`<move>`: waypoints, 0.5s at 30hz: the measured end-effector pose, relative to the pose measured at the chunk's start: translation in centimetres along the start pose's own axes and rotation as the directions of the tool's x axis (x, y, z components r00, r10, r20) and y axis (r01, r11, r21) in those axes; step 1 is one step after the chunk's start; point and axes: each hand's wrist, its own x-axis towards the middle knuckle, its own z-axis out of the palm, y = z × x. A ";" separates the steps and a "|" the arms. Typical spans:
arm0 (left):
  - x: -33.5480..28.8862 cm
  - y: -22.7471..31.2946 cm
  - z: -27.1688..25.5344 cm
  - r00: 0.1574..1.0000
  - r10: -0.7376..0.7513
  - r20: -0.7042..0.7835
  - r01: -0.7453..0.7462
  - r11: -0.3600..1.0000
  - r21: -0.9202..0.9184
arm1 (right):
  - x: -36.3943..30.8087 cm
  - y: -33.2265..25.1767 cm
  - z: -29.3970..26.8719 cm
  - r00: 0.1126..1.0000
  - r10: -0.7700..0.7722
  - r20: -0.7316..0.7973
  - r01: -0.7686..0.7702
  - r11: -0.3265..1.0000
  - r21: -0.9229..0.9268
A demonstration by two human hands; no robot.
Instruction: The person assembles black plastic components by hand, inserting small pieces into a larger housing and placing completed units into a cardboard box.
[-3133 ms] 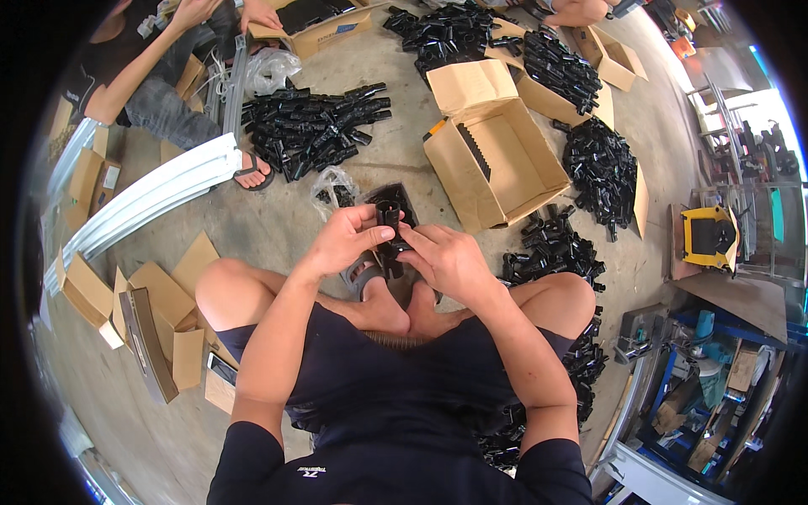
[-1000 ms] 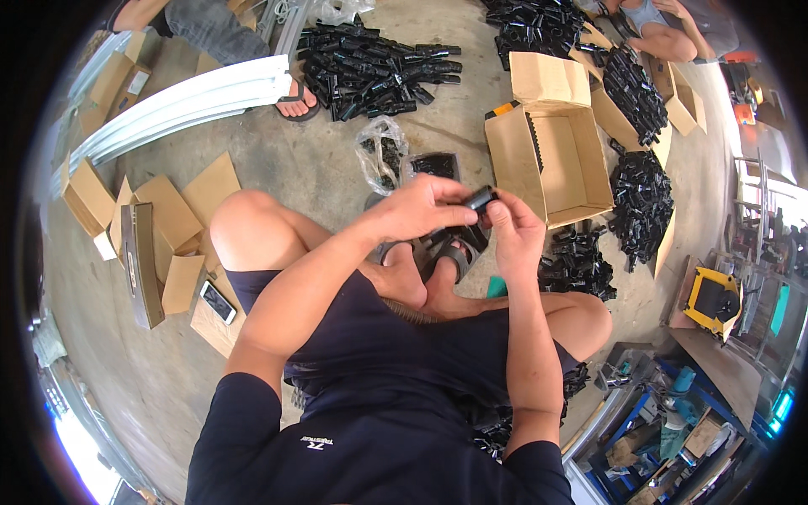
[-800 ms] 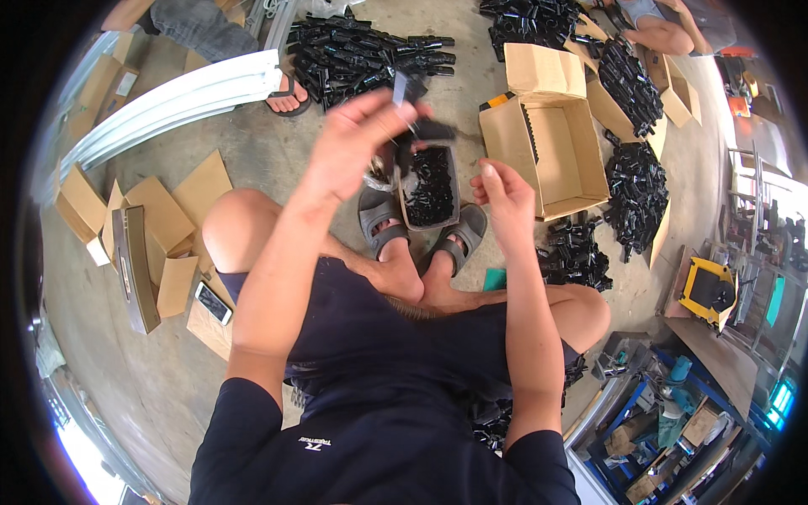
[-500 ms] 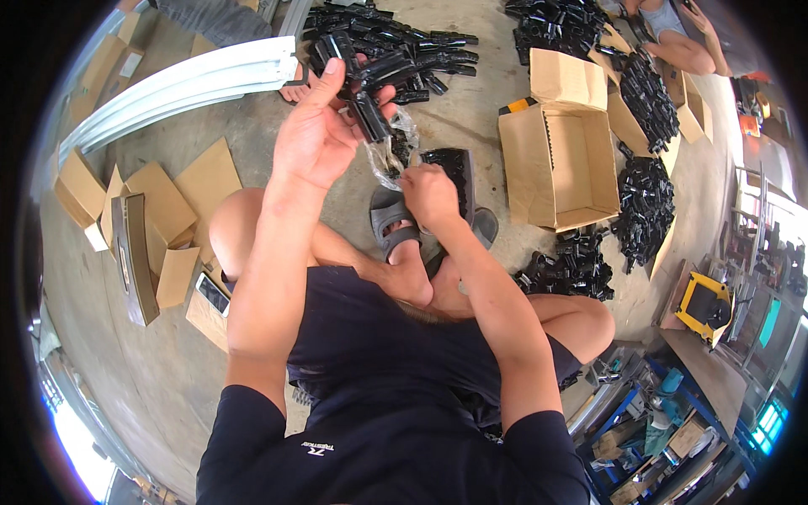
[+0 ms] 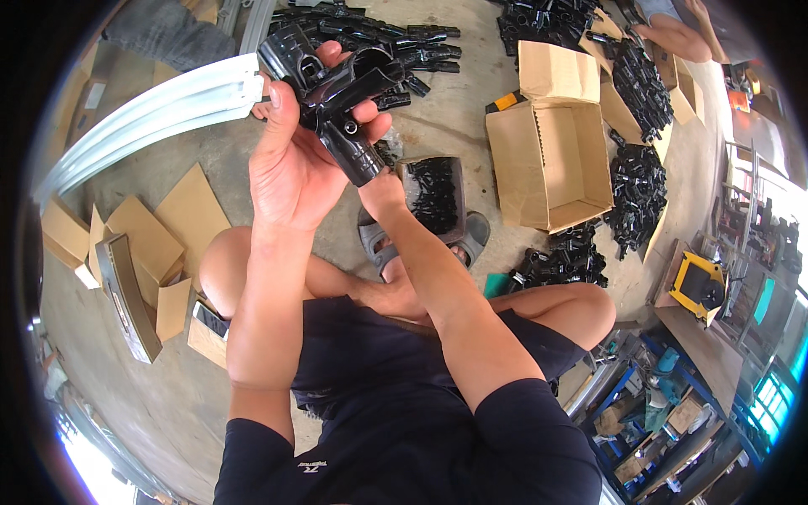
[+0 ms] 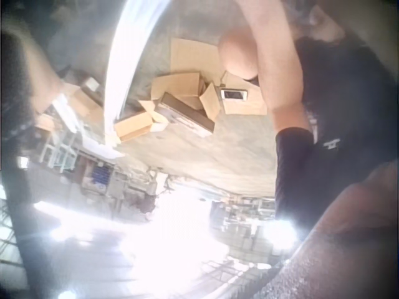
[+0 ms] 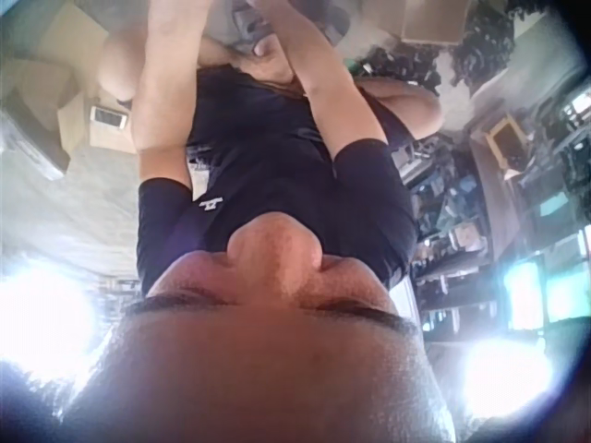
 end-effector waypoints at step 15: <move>-0.7 -0.1 0.6 0.976 0.026 -0.214 0.053 0.934 0.352 | -2.8 1.2 -13.0 0.892 0.374 -0.252 -0.301 0.910 0.286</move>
